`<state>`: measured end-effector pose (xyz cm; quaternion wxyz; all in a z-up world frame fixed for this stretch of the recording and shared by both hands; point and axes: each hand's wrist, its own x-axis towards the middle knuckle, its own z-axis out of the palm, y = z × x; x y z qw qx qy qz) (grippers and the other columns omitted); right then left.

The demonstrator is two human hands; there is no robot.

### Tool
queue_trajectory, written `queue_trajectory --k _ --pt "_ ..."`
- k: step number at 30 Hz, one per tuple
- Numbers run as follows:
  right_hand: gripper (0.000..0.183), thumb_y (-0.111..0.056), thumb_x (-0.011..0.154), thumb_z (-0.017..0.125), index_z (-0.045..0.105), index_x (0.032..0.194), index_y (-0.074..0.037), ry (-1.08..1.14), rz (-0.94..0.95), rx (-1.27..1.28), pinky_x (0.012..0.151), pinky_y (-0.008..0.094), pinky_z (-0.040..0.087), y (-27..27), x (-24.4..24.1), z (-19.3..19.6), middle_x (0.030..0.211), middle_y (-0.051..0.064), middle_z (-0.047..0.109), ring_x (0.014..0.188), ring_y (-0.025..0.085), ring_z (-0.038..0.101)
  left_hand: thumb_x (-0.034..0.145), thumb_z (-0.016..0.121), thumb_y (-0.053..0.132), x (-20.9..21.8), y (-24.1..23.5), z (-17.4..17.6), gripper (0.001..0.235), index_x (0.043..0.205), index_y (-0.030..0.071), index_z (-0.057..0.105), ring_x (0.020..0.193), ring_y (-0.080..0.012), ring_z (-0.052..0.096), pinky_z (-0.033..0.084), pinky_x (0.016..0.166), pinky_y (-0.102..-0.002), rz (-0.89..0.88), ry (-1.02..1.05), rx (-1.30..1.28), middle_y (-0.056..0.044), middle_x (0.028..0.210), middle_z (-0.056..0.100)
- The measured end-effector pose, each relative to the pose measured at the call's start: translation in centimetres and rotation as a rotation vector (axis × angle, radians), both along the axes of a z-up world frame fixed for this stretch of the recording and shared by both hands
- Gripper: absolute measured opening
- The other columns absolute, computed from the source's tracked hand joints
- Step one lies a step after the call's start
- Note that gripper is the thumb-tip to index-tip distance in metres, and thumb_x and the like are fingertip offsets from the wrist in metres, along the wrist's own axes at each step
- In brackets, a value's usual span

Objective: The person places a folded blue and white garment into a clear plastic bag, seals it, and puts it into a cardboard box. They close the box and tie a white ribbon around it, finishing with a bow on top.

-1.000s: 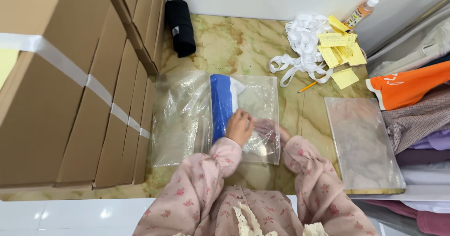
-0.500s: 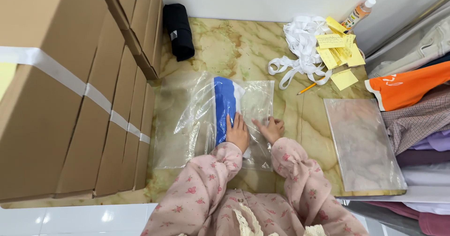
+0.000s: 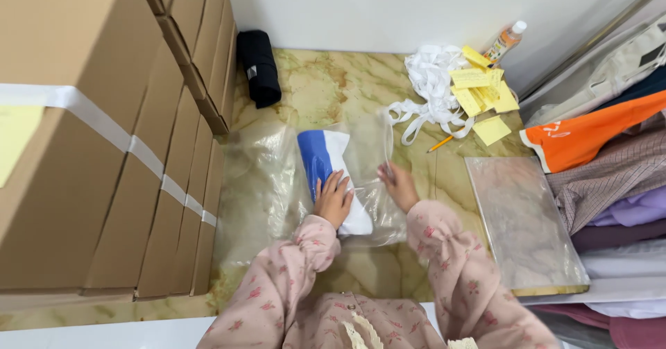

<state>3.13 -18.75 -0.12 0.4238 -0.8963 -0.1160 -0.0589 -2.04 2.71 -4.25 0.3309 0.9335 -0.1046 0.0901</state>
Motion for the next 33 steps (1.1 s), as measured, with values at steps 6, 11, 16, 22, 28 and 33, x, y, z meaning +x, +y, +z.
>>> queue_trajectory --k 6,11,16,22,28,33 --pt "0.010 -0.024 0.098 0.064 0.065 0.097 -0.015 -0.206 0.403 -0.338 0.078 0.042 0.057 3.0 3.7 16.4 0.086 0.009 0.072 0.087 0.032 0.072 0.103 0.052 0.041 0.3 2.9 5.1 0.062 0.158 0.018 0.033 0.150 -0.0351 0.029 0.029 0.122 -0.056 -0.105 0.188 -0.177 -0.011 0.165 0.024" --pt "0.012 -0.033 0.101 0.055 0.062 0.099 -0.022 -0.404 0.463 -0.675 0.072 0.044 0.058 3.8 2.8 22.0 0.085 0.001 0.065 0.079 0.035 0.069 0.093 0.070 0.044 2.6 3.8 3.1 0.088 0.157 0.002 0.025 0.149 -0.0460 0.026 0.026 0.124 -0.056 0.074 0.165 -0.415 -0.028 0.159 0.025" --pt "0.011 -0.031 0.104 0.049 0.056 0.096 -0.027 -0.593 0.432 -0.834 0.070 0.035 0.059 1.8 2.5 24.3 0.084 -0.007 0.059 0.077 0.023 0.070 0.074 0.087 0.055 4.9 6.6 3.7 0.123 0.158 0.001 0.014 0.150 -0.0497 0.021 0.021 0.124 -0.058 0.312 0.166 -0.539 -0.031 0.158 0.016" --pt "0.014 -0.027 0.105 0.047 0.054 0.093 -0.032 -0.865 0.350 -0.924 0.069 0.024 0.056 -0.9 3.6 28.2 0.087 -0.013 0.055 0.083 0.010 0.067 0.064 0.096 0.056 9.9 7.2 6.8 0.135 0.163 0.015 0.015 0.152 -0.0388 0.026 0.021 0.125 -0.054 0.104 0.348 -0.767 -0.020 0.161 0.031" --pt "0.014 -0.027 0.106 0.054 0.062 0.095 -0.033 -1.074 0.216 -0.882 0.067 0.023 0.053 -2.5 4.6 33.2 0.087 -0.011 0.058 0.080 0.011 0.062 0.079 0.091 0.041 13.1 4.4 10.0 0.043 0.111 0.016 0.077 0.099 -0.0158 0.069 0.055 0.093 -0.031 -0.054 0.326 -0.958 -0.006 0.101 0.077" --pt "0.024 -0.013 0.106 0.060 0.067 0.093 -0.032 -1.160 0.112 -0.844 0.063 0.021 0.052 -3.7 5.7 34.0 0.079 -0.010 0.058 0.071 0.010 0.059 0.087 0.084 0.037 14.3 5.0 12.3 0.027 0.093 0.012 0.077 0.082 -0.0152 0.074 0.056 0.085 -0.031 -0.185 0.213 -0.925 -0.008 0.081 0.078"
